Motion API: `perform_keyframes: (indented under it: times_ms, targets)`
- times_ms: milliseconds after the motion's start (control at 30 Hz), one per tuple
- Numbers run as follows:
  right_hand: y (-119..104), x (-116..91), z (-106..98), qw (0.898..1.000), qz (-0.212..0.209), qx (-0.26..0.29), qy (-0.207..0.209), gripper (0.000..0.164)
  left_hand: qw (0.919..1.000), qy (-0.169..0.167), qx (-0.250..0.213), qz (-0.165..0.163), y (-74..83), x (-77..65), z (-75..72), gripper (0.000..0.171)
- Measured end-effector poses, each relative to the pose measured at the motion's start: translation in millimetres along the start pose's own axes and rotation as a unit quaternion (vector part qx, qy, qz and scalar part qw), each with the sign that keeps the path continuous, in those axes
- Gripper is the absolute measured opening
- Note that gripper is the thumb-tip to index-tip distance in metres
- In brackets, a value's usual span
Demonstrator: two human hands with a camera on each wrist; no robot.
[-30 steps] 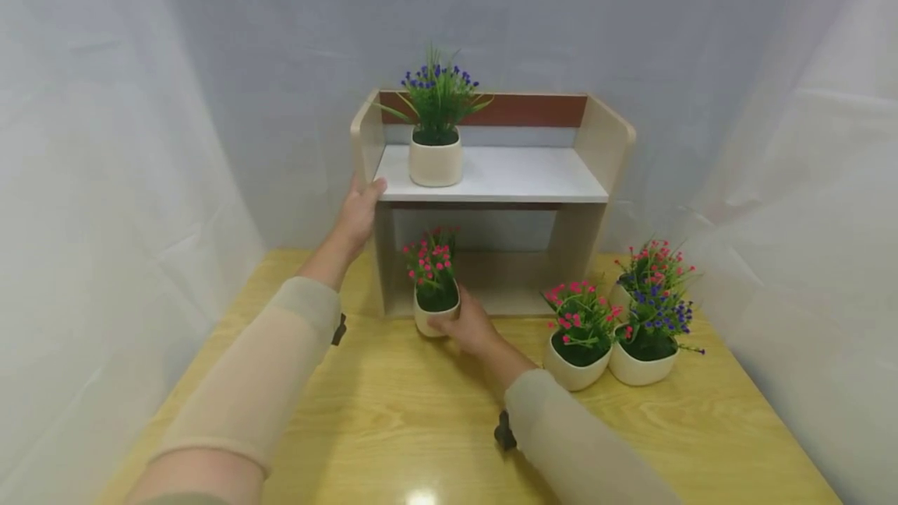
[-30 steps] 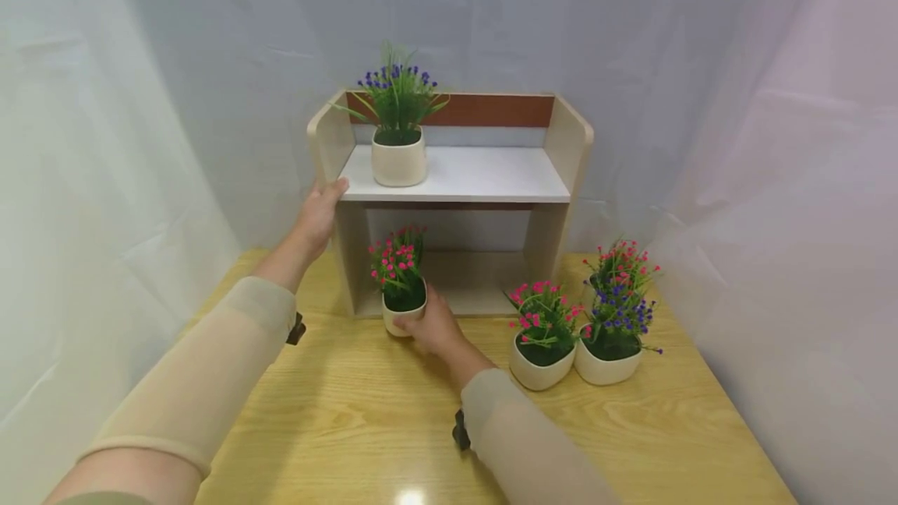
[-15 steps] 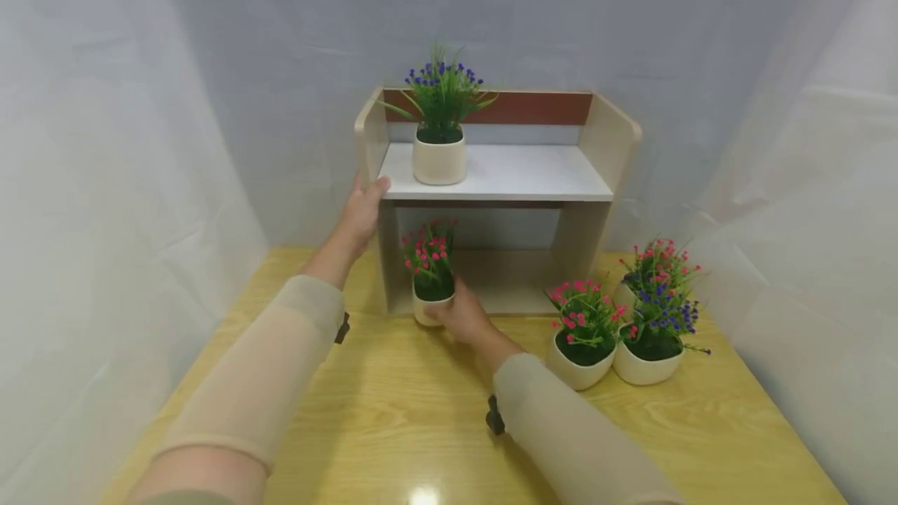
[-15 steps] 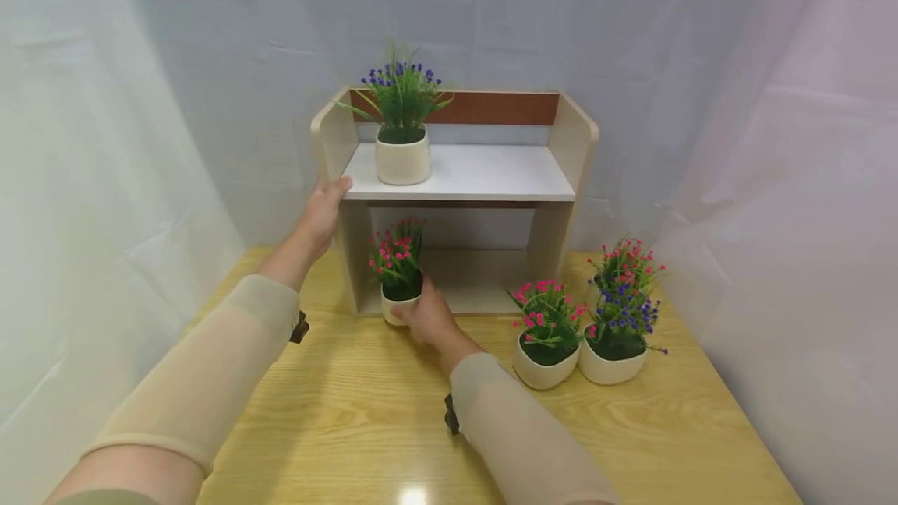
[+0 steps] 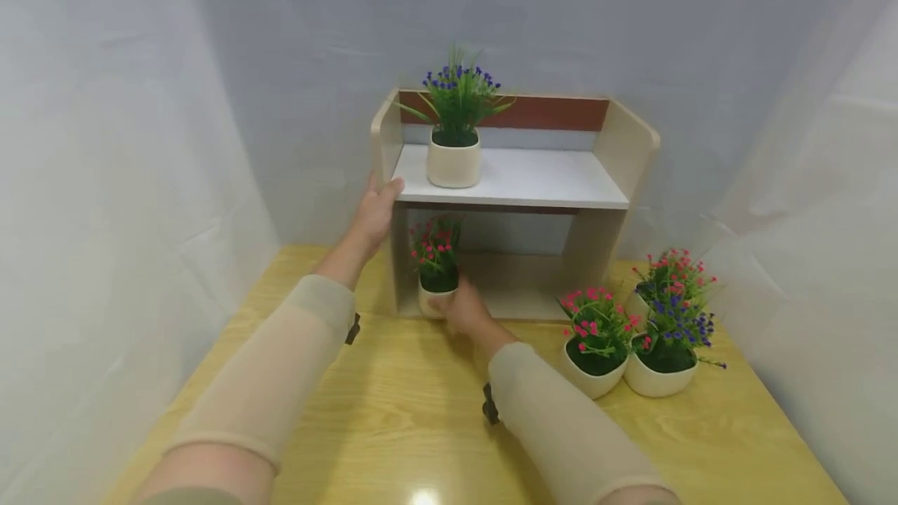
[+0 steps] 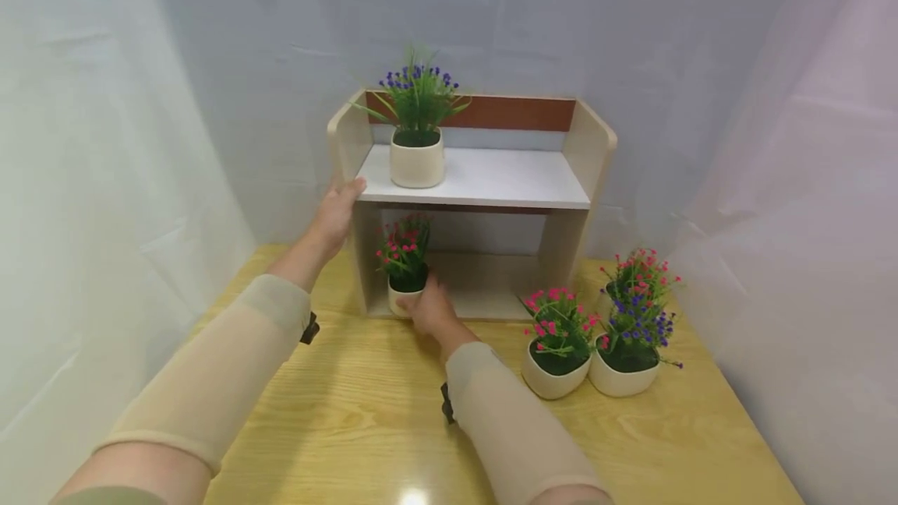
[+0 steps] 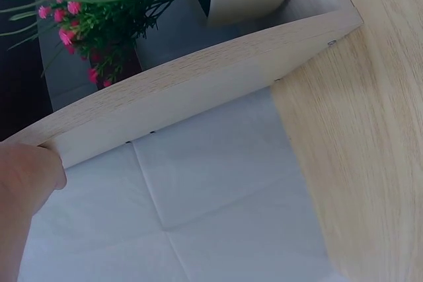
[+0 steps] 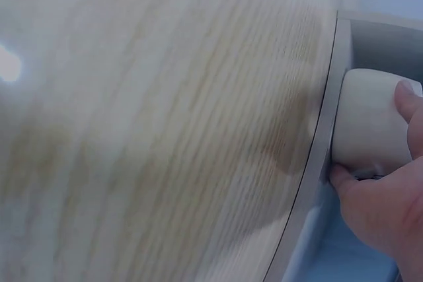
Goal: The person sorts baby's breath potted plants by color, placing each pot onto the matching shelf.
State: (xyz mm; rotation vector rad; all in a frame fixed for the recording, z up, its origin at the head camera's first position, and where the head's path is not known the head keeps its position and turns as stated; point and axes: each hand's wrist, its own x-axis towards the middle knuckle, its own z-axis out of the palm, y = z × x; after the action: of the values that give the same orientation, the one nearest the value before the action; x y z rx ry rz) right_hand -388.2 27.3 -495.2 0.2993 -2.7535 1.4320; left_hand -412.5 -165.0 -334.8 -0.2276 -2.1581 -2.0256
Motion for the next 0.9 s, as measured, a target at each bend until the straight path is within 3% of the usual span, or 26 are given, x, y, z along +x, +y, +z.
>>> perform_keyframes:
  times_ms: [233, 533, 900]
  targets:
    - [-0.2, 7.2, 0.7, 1.000, 0.028, -0.006, -0.004, 0.074, 0.9993, -0.003, -0.017, 0.032, -0.9, 1.0, 4.4, 0.071]
    - [-5.0, 5.6, 0.6, 0.999, 0.043, -0.003, 0.004, 0.090, 0.9998, -0.008, -0.014, 0.013, -1.5, -1.9, 4.0, 0.072]
    - [-7.2, 1.5, 5.1, 0.998, 0.039, 0.002, 0.042, 0.094, 0.9995, 0.001, -0.022, 0.021, -3.3, 0.9, 3.5, 0.071]
